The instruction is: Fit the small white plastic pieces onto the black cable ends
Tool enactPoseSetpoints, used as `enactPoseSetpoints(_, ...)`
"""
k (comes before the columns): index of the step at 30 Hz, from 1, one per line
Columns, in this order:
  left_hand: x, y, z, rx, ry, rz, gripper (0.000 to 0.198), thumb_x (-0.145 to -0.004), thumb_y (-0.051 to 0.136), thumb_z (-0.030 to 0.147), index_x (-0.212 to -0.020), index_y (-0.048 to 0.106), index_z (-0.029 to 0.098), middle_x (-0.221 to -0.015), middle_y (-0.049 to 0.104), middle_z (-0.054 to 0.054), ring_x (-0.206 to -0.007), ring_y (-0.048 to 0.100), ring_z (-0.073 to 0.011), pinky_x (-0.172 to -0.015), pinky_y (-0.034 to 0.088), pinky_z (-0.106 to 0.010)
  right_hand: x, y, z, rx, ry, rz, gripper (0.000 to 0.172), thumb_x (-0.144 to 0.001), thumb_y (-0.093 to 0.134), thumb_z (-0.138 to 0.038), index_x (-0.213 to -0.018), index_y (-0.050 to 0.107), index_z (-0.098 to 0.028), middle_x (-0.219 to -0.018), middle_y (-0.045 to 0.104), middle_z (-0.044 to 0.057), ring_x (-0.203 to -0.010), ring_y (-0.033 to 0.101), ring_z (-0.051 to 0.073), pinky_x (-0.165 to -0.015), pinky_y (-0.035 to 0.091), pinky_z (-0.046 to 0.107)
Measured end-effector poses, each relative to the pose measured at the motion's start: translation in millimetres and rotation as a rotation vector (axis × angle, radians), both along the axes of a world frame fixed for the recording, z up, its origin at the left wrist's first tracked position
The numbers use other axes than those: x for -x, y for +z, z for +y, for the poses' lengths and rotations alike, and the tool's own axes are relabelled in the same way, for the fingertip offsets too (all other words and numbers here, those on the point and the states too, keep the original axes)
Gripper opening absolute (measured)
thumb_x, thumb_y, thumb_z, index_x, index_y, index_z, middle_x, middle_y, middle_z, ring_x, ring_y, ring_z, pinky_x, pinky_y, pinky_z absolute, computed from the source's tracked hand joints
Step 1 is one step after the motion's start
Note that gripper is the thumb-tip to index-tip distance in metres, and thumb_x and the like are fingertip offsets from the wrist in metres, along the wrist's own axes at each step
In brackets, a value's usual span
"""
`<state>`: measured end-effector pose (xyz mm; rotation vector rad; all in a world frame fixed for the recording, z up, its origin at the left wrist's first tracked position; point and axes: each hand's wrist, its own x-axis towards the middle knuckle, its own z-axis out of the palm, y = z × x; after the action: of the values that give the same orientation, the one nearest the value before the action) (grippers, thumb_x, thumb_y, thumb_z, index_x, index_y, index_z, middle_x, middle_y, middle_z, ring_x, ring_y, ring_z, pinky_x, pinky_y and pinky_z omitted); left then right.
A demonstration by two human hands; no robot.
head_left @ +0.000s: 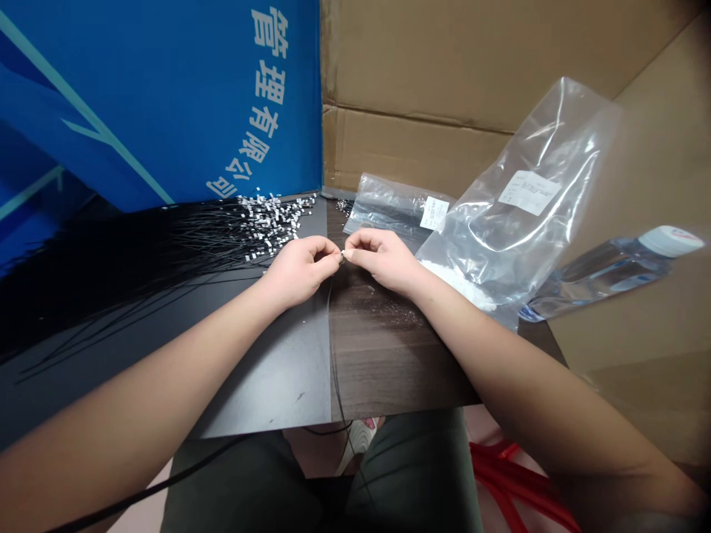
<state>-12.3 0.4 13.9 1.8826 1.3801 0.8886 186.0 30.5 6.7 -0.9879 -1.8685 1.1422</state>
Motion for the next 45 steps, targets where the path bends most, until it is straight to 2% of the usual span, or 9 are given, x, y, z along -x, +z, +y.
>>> enactPoseSetpoints(7,1.0,-0.8,0.9,0.005,0.009,-0.009,0.027,-0.086,0.066,0.043,-0.083,0.073,0.018,-0.076,0.072,-0.003,-0.073,0.062,-0.019,-0.073,0.047,-0.033,0.9,-1.1,-0.3,0.0,-0.015,0.001,0.016,-0.083,0.067,-0.034,-0.08,0.065,-0.019,-0.075,0.059,-0.002,-0.069,0.048,0.014,-0.067,0.036,0.031)
enactPoseSetpoints(15,1.5,-4.7,4.2,0.057,-0.004,-0.109,0.025,-0.086,0.067,0.042,-0.086,0.073,0.017,-0.076,0.073,-0.004,-0.074,0.066,-0.0193,-0.073,0.05,-0.033,4.2,-3.2,0.8,0.04,-0.071,0.081,0.02,-0.08,0.07,-0.037,-0.078,0.063,-0.019,-0.073,0.058,-0.003,-0.067,0.047,0.013,-0.068,0.038,0.031)
enactPoseSetpoints(22,2.0,-8.2,4.9,0.054,0.003,-0.097,0.029,-0.085,0.07,0.046,-0.086,0.073,0.017,-0.074,0.072,-0.004,-0.071,0.063,-0.0182,-0.07,0.048,-0.032,5.9,-2.8,-0.6,0.033,-0.083,0.088,0.021,-0.08,0.071,-0.038,-0.078,0.063,-0.019,-0.074,0.058,-0.002,-0.068,0.047,0.013,-0.068,0.038,0.031)
enactPoseSetpoints(32,0.1,-7.5,3.4,0.055,0.024,-0.132,0.023,-0.085,0.068,0.04,-0.084,0.07,0.018,-0.074,0.067,-0.002,-0.069,0.06,-0.0168,-0.068,0.045,-0.031,3.2,-1.2,-1.2,0.056,-0.045,0.115,0.014,-0.082,0.071,-0.031,-0.078,0.064,-0.019,-0.073,0.058,-0.003,-0.066,0.048,0.013,-0.068,0.039,0.031)
enactPoseSetpoints(45,-0.5,-5.7,1.6,0.016,0.014,-0.11,0.024,-0.085,0.068,0.041,-0.082,0.071,0.017,-0.074,0.069,-0.001,-0.07,0.059,-0.0174,-0.071,0.044,-0.032,1.4,-0.3,-0.5,0.042,-0.017,0.072,0.013,-0.082,0.069,-0.031,-0.079,0.063,-0.019,-0.074,0.057,-0.003,-0.067,0.046,0.013,-0.068,0.037,0.031)
